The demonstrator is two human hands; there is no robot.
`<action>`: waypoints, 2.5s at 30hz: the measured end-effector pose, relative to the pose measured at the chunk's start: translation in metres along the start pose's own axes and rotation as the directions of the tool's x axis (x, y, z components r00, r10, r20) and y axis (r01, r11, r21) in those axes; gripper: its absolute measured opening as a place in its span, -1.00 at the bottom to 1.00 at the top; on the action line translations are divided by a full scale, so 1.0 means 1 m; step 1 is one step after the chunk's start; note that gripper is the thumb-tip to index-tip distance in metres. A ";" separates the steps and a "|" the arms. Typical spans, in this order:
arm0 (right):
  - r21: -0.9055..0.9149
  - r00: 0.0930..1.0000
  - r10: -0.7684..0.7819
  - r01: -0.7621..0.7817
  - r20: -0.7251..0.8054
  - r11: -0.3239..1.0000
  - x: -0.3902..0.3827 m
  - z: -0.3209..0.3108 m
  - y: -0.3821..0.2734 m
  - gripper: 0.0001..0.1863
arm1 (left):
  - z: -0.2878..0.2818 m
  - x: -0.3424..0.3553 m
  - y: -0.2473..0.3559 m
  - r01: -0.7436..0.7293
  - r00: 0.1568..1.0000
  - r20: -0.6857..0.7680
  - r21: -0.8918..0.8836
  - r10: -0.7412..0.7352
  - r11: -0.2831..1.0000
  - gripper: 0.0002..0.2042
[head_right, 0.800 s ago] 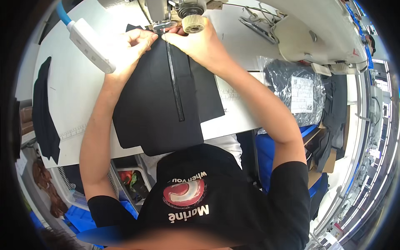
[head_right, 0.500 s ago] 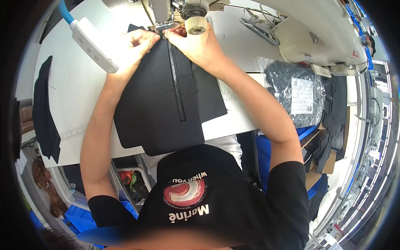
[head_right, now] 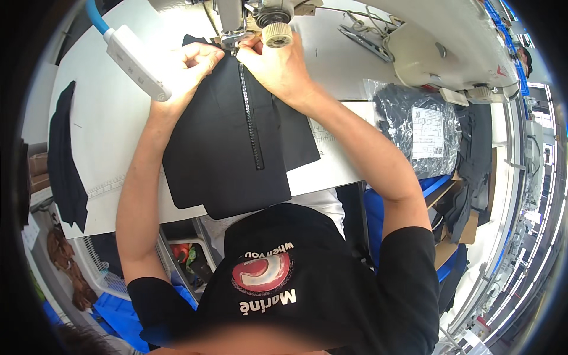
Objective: The person is sewing a zipper into a piece of black fabric using an industrial sewing machine.
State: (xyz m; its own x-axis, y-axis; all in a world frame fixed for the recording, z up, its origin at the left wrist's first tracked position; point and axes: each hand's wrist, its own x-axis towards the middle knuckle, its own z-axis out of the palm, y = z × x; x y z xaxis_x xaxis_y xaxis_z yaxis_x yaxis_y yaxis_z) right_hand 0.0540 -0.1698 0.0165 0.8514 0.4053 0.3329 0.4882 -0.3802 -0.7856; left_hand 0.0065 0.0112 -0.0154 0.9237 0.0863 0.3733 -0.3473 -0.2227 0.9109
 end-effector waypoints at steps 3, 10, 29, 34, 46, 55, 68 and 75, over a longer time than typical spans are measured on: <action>-0.075 0.998 -0.013 0.009 -0.056 0.997 0.000 -0.001 0.002 -0.83 | -0.001 0.001 -0.003 0.037 0.999 0.006 -0.026 -0.037 0.999 -0.80; -0.386 0.986 -0.030 0.091 0.161 0.918 -0.012 -0.073 0.006 -0.79 | -0.005 0.000 0.016 -0.041 0.999 0.030 0.170 0.036 0.985 -0.83; -0.621 0.985 -0.119 0.173 0.127 0.765 -0.025 -0.135 0.039 -0.74 | 0.082 -0.169 0.127 0.327 0.842 0.113 -0.885 -0.527 0.333 -0.85; 0.158 0.884 -0.077 0.003 0.461 0.987 -0.092 -0.149 -0.055 -0.75 | 0.089 -0.157 0.125 0.320 0.844 0.025 -0.826 -0.536 0.465 -0.85; 0.430 0.633 0.165 -0.672 0.757 0.603 -0.142 -0.106 -0.050 -0.64 | 0.095 -0.149 0.135 0.239 0.901 -0.141 -0.628 -0.411 0.740 -0.87; 0.522 0.893 0.085 -0.333 0.442 0.785 -0.148 -0.084 -0.058 -0.80 | 0.096 -0.153 0.133 0.270 0.901 -0.112 -0.611 -0.420 0.744 -0.87; 0.418 0.950 -0.007 -0.131 0.313 0.899 -0.138 -0.077 -0.065 -0.84 | 0.093 -0.149 0.130 0.327 0.877 0.033 -0.773 -0.480 0.544 -0.88; 0.609 0.891 0.059 -0.354 0.449 0.710 -0.130 -0.087 -0.061 -0.79 | 0.095 -0.147 0.130 0.222 0.869 -0.064 -0.837 -0.491 0.501 -0.88</action>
State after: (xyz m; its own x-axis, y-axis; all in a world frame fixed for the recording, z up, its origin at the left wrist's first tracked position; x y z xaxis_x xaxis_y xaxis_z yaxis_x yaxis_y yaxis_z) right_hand -0.0700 -0.2714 0.0663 0.7015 0.7125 0.0162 -0.0711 0.0926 -0.9932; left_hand -0.1586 -0.1227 0.0317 0.9626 0.2464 -0.1123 -0.1043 0.7201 0.6860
